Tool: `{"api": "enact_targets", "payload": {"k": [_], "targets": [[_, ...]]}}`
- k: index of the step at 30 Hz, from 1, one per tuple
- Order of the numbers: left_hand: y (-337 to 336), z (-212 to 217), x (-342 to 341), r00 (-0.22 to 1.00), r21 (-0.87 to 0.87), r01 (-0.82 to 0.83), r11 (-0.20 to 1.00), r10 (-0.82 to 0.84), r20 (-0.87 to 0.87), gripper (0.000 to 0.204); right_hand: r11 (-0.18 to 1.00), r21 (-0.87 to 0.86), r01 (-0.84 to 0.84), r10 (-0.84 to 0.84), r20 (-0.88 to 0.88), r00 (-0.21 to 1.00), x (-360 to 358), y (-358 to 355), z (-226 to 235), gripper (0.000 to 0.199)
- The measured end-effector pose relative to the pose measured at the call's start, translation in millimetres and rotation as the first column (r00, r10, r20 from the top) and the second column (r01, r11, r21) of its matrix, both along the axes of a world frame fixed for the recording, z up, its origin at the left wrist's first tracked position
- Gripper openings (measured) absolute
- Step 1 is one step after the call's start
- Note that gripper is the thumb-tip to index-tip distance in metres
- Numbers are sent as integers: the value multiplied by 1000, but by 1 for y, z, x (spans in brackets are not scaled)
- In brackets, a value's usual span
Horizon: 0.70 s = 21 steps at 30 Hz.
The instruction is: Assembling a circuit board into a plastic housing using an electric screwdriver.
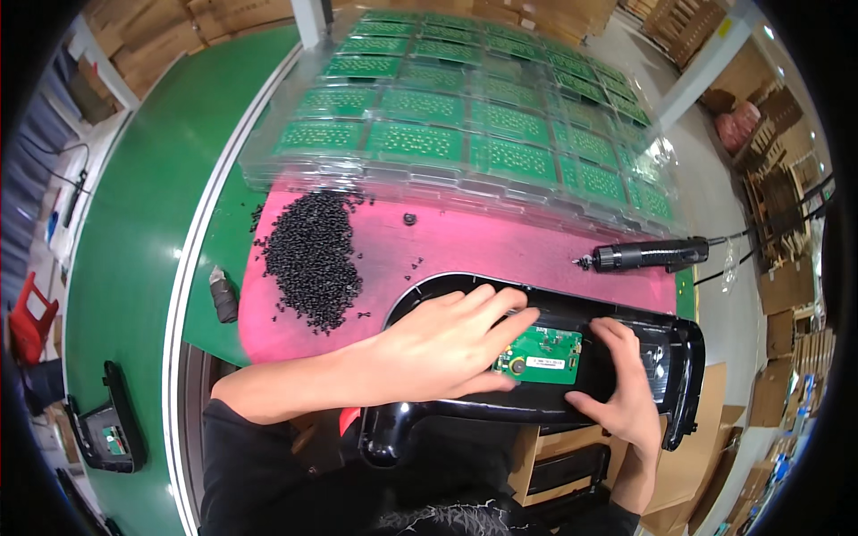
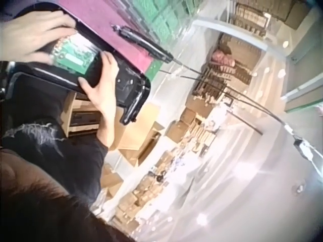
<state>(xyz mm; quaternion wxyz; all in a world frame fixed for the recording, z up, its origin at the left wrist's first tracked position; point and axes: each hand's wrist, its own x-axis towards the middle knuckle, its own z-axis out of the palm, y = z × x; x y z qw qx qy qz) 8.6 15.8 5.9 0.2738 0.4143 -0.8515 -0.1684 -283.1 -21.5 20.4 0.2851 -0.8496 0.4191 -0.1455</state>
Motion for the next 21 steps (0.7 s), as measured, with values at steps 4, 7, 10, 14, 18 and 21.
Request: {"api": "enact_targets", "payload": {"k": [4, 7, 10, 14, 18, 21], "targets": [[-13, 8, 35, 926, -102, -295, 950, 258, -276, 24, 952, -38, 303, -290, 197, 936, -29, -19, 15, 55], [-25, 13, 55, 912, 39, -401, 915, 403, -81, 18, 863, -295, 410, -366, 194, 910, -63, -57, 16, 48], [-18, 2, 73, 939, 65, -343, 937, 342, 22, 24, 845, 9, 535, -526, 193, 828, -83, -99, 18, 51], [-24, -2, 67, 939, 78, -341, 937, 334, 86, 18, 765, 398, 506, -637, 354, 685, -65, -127, 19, 33], [-26, -8, 66, 918, 67, -395, 916, 389, 80, 13, 807, 190, 559, -520, 679, 519, -21, -122, 1, 41], [-26, -4, 62, 917, 87, -397, 914, 392, 71, 14, 848, 31, 529, -231, 920, 316, 17, -110, -6, 44]]}}
